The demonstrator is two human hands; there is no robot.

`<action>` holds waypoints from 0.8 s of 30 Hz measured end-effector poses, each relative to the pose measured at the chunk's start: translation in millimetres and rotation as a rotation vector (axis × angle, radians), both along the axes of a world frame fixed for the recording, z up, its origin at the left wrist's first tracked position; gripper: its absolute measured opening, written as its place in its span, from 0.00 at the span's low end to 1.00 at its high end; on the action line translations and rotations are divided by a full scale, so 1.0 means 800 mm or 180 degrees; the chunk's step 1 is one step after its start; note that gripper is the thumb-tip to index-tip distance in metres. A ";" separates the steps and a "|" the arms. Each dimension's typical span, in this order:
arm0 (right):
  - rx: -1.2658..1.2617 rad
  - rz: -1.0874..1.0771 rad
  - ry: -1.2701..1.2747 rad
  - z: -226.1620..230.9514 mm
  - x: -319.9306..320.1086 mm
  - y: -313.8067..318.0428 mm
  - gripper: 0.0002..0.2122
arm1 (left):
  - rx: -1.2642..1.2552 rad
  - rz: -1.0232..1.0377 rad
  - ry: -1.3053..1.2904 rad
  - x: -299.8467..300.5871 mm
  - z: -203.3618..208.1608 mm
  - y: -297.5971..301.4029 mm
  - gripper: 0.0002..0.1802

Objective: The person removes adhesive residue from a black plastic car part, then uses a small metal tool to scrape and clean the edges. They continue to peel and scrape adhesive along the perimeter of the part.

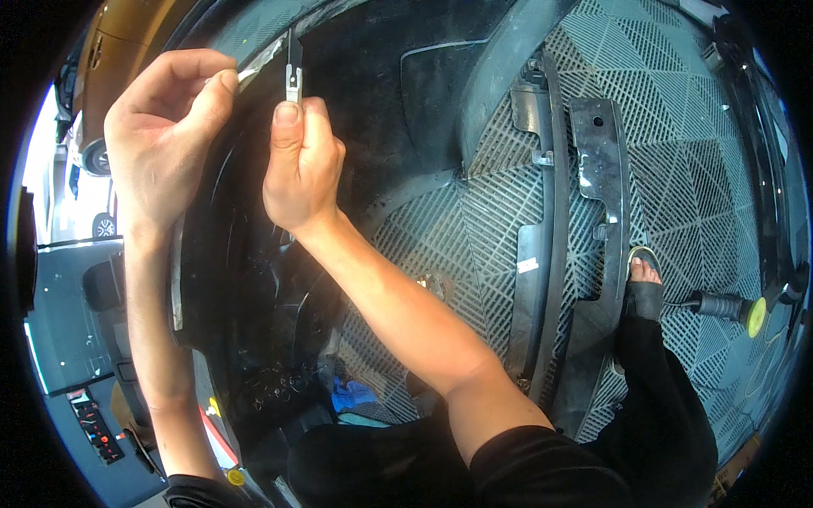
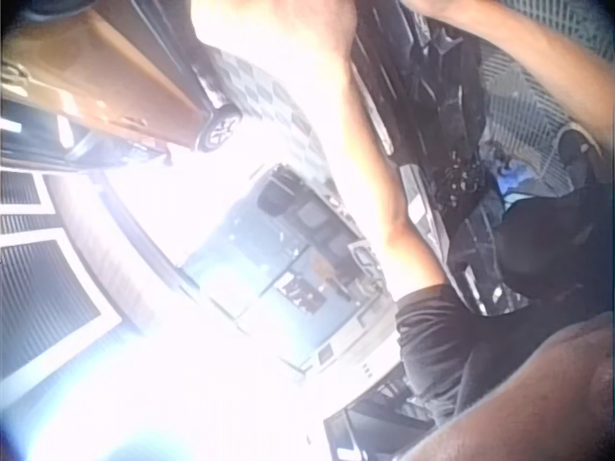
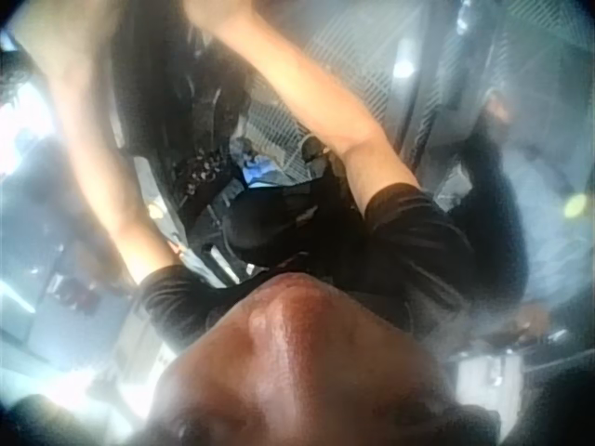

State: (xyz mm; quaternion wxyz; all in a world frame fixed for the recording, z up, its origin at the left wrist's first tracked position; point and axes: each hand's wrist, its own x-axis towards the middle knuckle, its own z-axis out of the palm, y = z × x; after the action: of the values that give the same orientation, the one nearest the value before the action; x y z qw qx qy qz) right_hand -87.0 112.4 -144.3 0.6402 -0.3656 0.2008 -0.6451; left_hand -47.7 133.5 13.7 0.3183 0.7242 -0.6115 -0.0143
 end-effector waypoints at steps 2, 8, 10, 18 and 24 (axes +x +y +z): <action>0.0004 -0.0064 0.0037 -0.001 0.001 -0.001 0.19 | 0.0008 0.0042 -0.0029 -0.001 -0.002 0.000 0.07; 0.0048 -0.0060 0.0262 0.010 -0.007 0.000 0.19 | 0.0027 0.0075 0.0025 -0.002 0.000 0.000 0.07; 0.0054 0.0157 0.0109 0.009 -0.011 -0.001 0.20 | 0.0015 0.0066 0.0022 -0.004 0.000 0.000 0.07; 0.0010 0.0279 0.0095 0.012 -0.010 0.004 0.21 | 0.0023 0.0130 0.0007 -0.003 -0.001 0.000 0.07; -0.0009 0.0204 0.0326 0.017 -0.015 0.004 0.21 | 0.0014 0.0100 -0.0025 -0.003 0.001 0.001 0.07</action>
State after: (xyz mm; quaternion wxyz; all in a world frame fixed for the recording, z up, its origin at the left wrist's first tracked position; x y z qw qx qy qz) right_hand -99.0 115.9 -131.0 0.6489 -0.4053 0.2207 -0.6049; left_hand -49.9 134.0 14.4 0.3146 0.7344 -0.6013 -0.0078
